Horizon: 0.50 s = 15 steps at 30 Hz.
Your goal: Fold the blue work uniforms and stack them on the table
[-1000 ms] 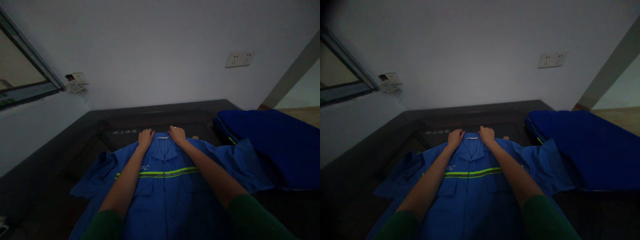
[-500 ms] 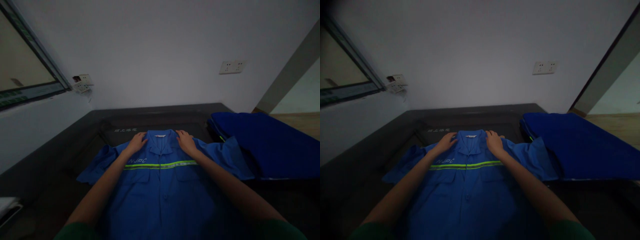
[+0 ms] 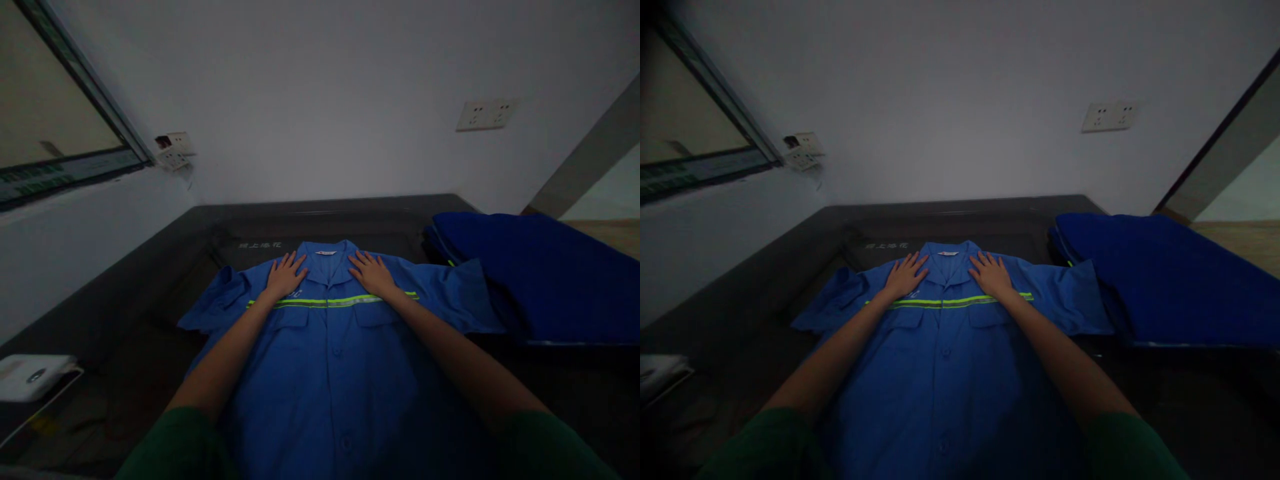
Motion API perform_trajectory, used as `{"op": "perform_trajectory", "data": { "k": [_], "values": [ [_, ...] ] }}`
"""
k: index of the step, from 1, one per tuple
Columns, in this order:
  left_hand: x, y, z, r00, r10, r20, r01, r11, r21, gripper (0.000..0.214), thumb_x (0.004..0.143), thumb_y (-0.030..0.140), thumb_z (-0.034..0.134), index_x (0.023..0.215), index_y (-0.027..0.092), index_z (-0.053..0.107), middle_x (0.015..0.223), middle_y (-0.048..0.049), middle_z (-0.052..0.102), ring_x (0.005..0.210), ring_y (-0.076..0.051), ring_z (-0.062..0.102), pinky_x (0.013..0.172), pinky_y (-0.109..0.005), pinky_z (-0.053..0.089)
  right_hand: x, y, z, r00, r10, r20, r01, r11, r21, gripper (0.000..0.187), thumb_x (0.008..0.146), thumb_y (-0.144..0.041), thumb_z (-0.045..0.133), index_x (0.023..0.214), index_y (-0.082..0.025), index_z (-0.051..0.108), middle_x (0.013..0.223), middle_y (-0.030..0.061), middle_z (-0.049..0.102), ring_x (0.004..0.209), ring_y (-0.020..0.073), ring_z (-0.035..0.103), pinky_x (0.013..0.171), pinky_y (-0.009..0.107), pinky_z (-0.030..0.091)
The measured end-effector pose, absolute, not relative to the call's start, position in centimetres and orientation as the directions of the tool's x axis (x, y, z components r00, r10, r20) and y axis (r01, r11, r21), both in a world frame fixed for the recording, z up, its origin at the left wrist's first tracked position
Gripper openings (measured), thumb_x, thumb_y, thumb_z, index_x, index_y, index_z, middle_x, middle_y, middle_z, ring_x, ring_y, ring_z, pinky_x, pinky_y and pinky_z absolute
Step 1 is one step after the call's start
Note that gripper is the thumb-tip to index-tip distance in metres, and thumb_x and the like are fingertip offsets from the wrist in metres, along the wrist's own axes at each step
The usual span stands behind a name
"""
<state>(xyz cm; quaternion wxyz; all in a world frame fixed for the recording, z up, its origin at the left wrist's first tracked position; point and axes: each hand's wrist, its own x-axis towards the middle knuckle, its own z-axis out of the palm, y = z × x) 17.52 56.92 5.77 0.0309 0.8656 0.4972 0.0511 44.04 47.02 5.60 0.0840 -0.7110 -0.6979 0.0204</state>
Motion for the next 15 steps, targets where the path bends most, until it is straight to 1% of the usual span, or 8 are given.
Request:
{"op": "perform_trajectory", "data": {
  "k": [3, 5, 7, 9, 10, 12, 13, 15],
  "values": [
    [17.9, 57.6, 5.6, 0.49, 0.87, 0.056, 0.86, -0.493, 0.134, 0.057, 0.096, 0.055, 0.029, 0.148, 0.034, 0.029, 0.157, -0.0048, 0.024, 0.145, -0.029, 0.02, 0.114, -0.057, 0.016, 44.2, 48.0, 5.8, 0.016, 0.997, 0.078, 0.991, -0.006, -0.134, 0.053, 0.099, -0.046, 0.029, 0.148, -0.026, 0.033, 0.156, 0.0052, 0.026, 0.143, 0.0292, 0.022, 0.113, 0.055, 0.02],
    [17.9, 58.0, 5.8, 0.495, 0.863, 0.098, 0.838, -0.504, 0.209, 0.056, 0.095, 0.051, 0.035, 0.147, 0.03, 0.033, 0.156, -0.0071, 0.028, 0.143, -0.028, 0.025, 0.114, -0.055, 0.019, 44.2, 48.2, 5.8, 0.011, 0.997, 0.08, 0.992, -0.001, -0.129, 0.053, 0.099, -0.045, 0.029, 0.148, -0.026, 0.033, 0.156, 0.0053, 0.026, 0.143, 0.0291, 0.023, 0.113, 0.055, 0.021],
    [17.0, 58.0, 6.6, 0.493, 0.848, 0.193, 0.79, -0.529, 0.309, 0.054, 0.094, 0.042, 0.041, 0.145, 0.023, 0.038, 0.152, -0.0107, 0.036, 0.139, -0.026, 0.033, 0.114, -0.047, 0.025, 44.2, 48.0, 5.9, 0.011, 0.996, 0.088, 0.992, 0.001, -0.128, 0.052, 0.099, -0.045, 0.03, 0.148, -0.026, 0.034, 0.156, 0.0058, 0.028, 0.142, 0.0291, 0.025, 0.113, 0.055, 0.021],
    [14.9, 57.7, 8.2, 0.454, 0.831, 0.32, 0.753, -0.55, 0.361, 0.049, 0.092, 0.032, 0.046, 0.139, 0.018, 0.045, 0.142, -0.013, 0.046, 0.132, -0.023, 0.042, 0.111, -0.04, 0.032, 44.1, 47.6, 6.0, 0.016, 0.993, 0.119, 0.991, 0.0, -0.131, 0.051, 0.098, -0.043, 0.033, 0.146, -0.024, 0.038, 0.154, 0.0073, 0.03, 0.141, 0.0293, 0.026, 0.112, 0.055, 0.023],
    [13.4, 57.4, 9.1, 0.413, 0.827, 0.382, 0.762, -0.543, 0.353, 0.047, 0.09, 0.03, 0.048, 0.135, 0.017, 0.048, 0.136, -0.0131, 0.05, 0.129, -0.023, 0.045, 0.109, -0.039, 0.035, 44.0, 47.5, 6.1, 0.019, 0.988, 0.152, 0.991, 0.002, -0.132, 0.05, 0.098, -0.042, 0.036, 0.144, -0.023, 0.041, 0.153, 0.0085, 0.033, 0.141, 0.0294, 0.027, 0.111, 0.055, 0.024],
    [9.7, 56.6, 10.9, 0.3, 0.833, 0.465, 0.84, -0.462, 0.284, 0.042, 0.088, 0.031, 0.052, 0.128, 0.018, 0.054, 0.127, -0.0125, 0.055, 0.123, -0.026, 0.048, 0.104, -0.042, 0.038, 43.6, 47.3, 6.6, 0.02, 0.966, 0.256, 0.989, 0.019, -0.147, 0.046, 0.096, -0.038, 0.042, 0.137, -0.02, 0.05, 0.149, 0.0113, 0.04, 0.139, 0.0294, 0.03, 0.11, 0.053, 0.026],
    [7.7, 56.1, 11.7, 0.235, 0.848, 0.475, 0.893, -0.381, 0.239, 0.04, 0.087, 0.034, 0.053, 0.124, 0.019, 0.056, 0.125, -0.0128, 0.055, 0.121, -0.029, 0.048, 0.102, -0.044, 0.039, 43.1, 47.5, 7.0, 0.022, 0.949, 0.315, 0.985, 0.033, -0.169, 0.042, 0.095, -0.036, 0.044, 0.132, -0.019, 0.054, 0.144, 0.0125, 0.046, 0.136, 0.0291, 0.034, 0.109, 0.05, 0.028],
    [4.2, 55.2, 12.4, 0.14, 0.899, 0.416, 0.965, -0.218, 0.145, 0.043, 0.084, 0.045, 0.056, 0.119, 0.019, 0.059, 0.124, -0.015, 0.055, 0.12, -0.035, 0.048, 0.096, -0.049, 0.041, 41.7, 48.5, 7.8, 0.036, 0.917, 0.397, 0.965, 0.071, -0.251, 0.036, 0.095, -0.033, 0.044, 0.123, -0.018, 0.061, 0.131, 0.013, 0.057, 0.127, 0.0274, 0.045, 0.104, 0.044, 0.035]
  ]
}}
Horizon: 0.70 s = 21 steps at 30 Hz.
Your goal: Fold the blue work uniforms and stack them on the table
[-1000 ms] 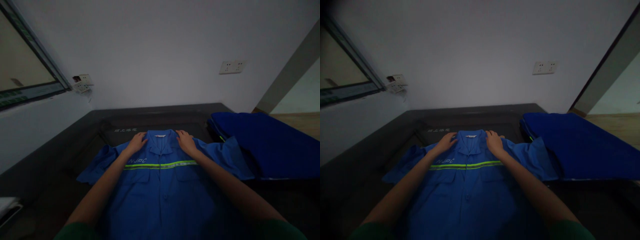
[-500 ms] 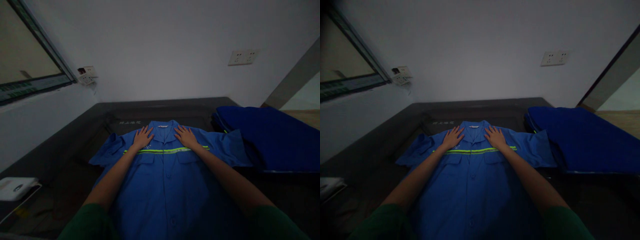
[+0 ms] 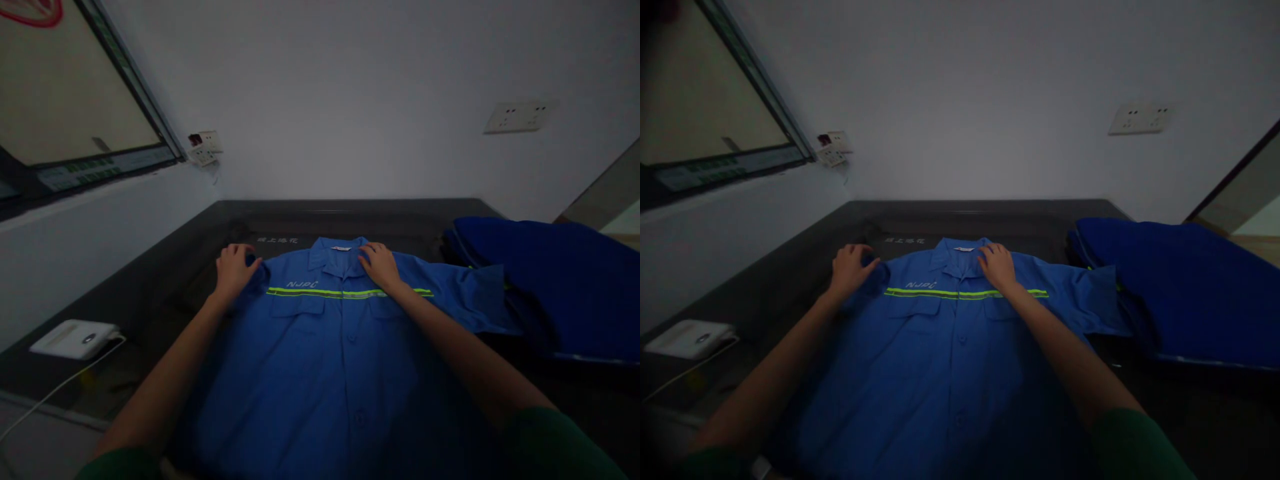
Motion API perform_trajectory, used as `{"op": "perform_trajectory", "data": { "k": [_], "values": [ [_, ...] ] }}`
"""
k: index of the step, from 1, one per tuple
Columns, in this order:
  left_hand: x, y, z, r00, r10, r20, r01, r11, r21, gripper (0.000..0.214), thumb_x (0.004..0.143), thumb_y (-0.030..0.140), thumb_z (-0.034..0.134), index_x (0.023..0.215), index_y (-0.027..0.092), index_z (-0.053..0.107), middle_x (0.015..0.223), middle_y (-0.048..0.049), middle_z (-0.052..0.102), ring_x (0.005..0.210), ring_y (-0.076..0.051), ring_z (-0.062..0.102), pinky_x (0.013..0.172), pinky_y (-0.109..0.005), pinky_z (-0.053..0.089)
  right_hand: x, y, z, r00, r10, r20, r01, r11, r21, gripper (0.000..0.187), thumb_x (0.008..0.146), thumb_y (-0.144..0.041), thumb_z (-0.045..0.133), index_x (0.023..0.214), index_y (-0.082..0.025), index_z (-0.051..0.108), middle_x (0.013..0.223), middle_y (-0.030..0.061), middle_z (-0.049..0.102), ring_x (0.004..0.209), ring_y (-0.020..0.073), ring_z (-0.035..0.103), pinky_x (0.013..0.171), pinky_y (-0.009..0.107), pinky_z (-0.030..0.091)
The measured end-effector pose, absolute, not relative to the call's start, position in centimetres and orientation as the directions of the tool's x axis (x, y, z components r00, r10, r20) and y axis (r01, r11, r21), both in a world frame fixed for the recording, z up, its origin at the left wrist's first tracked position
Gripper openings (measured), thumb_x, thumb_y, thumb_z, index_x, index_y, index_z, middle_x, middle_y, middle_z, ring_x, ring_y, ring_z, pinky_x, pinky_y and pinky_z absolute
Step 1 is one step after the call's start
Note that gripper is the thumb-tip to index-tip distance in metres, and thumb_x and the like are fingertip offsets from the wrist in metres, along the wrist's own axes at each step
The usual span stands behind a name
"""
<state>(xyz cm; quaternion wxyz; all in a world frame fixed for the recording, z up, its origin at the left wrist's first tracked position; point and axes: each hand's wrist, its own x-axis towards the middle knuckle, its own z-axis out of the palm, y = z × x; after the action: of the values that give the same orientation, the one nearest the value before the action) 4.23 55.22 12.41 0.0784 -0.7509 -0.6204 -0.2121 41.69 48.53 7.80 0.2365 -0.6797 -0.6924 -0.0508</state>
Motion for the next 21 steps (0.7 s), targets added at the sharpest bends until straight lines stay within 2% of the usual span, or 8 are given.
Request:
{"op": "perform_trajectory", "data": {
  "k": [3, 6, 8, 11, 13, 17, 21],
  "values": [
    [1.1, 54.5, 12.0, 0.091, 0.971, 0.219, 0.989, -0.115, 0.098, 0.058, 0.081, 0.061, 0.054, 0.12, 0.019, 0.056, 0.125, -0.0178, 0.056, 0.115, -0.037, 0.052, 0.091, -0.048, 0.044, 38.4, 51.7, 9.0, 0.075, 0.948, 0.311, 0.89, 0.076, -0.449, 0.028, 0.094, -0.027, 0.045, 0.112, -0.018, 0.064, 0.112, 0.0102, 0.067, 0.105, 0.0217, 0.059, 0.091, 0.032, 0.044],
    [0.2, 54.6, 10.8, 0.035, 0.996, 0.076, 0.975, -0.051, 0.216, 0.065, 0.082, 0.067, 0.047, 0.125, 0.019, 0.052, 0.117, -0.017, 0.063, 0.106, -0.034, 0.061, 0.086, -0.041, 0.047, 34.8, 55.6, 9.4, 0.094, 0.978, 0.186, 0.835, 0.024, -0.55, 0.025, 0.089, -0.021, 0.053, 0.111, -0.016, 0.064, 0.103, 0.0082, 0.07, 0.092, 0.018, 0.064, 0.081, 0.027, 0.046],
    [0.1, 55.1, 10.3, -0.006, 0.998, 0.061, 0.941, -0.015, 0.338, 0.057, 0.08, 0.064, 0.052, 0.117, 0.02, 0.058, 0.109, -0.015, 0.068, 0.102, -0.033, 0.063, 0.085, -0.04, 0.047, 32.9, 57.8, 9.1, 0.103, 0.978, 0.179, 0.828, 0.015, -0.56, 0.026, 0.085, -0.017, 0.058, 0.11, -0.015, 0.064, 0.102, 0.0082, 0.07, 0.091, 0.0174, 0.064, 0.08, 0.025, 0.047],
    [-0.6, 56.4, 10.2, -0.061, 0.99, 0.129, 0.81, -0.026, 0.586, 0.029, 0.075, 0.043, 0.063, 0.093, 0.02, 0.066, 0.103, -0.0114, 0.071, 0.103, -0.031, 0.063, 0.089, -0.037, 0.046, 31.3, 59.9, 8.3, 0.102, 0.98, 0.173, 0.825, 0.014, -0.566, 0.026, 0.079, -0.007, 0.06, 0.102, -0.014, 0.069, 0.101, 0.0083, 0.071, 0.094, 0.0175, 0.064, 0.083, 0.025, 0.046],
    [-1.8, 57.4, 10.5, -0.118, 0.98, 0.158, 0.719, -0.025, 0.695, 0.021, 0.074, 0.034, 0.061, 0.087, 0.018, 0.067, 0.1, -0.0098, 0.071, 0.102, -0.028, 0.064, 0.089, -0.033, 0.048, 31.0, 60.5, 7.5, 0.101, 0.979, 0.179, 0.827, 0.017, -0.562, 0.03, 0.077, -0.001, 0.056, 0.1, -0.013, 0.071, 0.104, 0.0096, 0.07, 0.099, 0.0181, 0.063, 0.088, 0.025, 0.045],
    [-5.0, 58.8, 11.4, -0.254, 0.96, 0.116, 0.606, 0.065, 0.793, 0.027, 0.075, 0.036, 0.058, 0.09, 0.015, 0.066, 0.083, -0.0083, 0.072, 0.083, -0.025, 0.067, 0.07, -0.032, 0.054, 31.5, 60.8, 6.3, 0.099, 0.973, 0.208, 0.833, 0.033, -0.552, 0.041, 0.078, 0.003, 0.049, 0.109, -0.013, 0.069, 0.115, 0.0114, 0.065, 0.107, 0.0184, 0.059, 0.094, 0.026, 0.043],
    [-7.9, 58.7, 11.6, -0.353, 0.935, 0.003, 0.489, 0.182, 0.853, 0.028, 0.072, 0.039, 0.062, 0.079, 0.013, 0.064, 0.06, -0.0056, 0.064, 0.06, -0.022, 0.064, 0.054, -0.03, 0.052, 31.8, 60.7, 5.7, 0.084, 0.972, 0.221, 0.835, 0.052, -0.548, 0.044, 0.08, 0.002, 0.045, 0.115, -0.013, 0.066, 0.12, 0.0103, 0.062, 0.109, 0.0168, 0.058, 0.095, 0.024, 0.042]
  ]
}}
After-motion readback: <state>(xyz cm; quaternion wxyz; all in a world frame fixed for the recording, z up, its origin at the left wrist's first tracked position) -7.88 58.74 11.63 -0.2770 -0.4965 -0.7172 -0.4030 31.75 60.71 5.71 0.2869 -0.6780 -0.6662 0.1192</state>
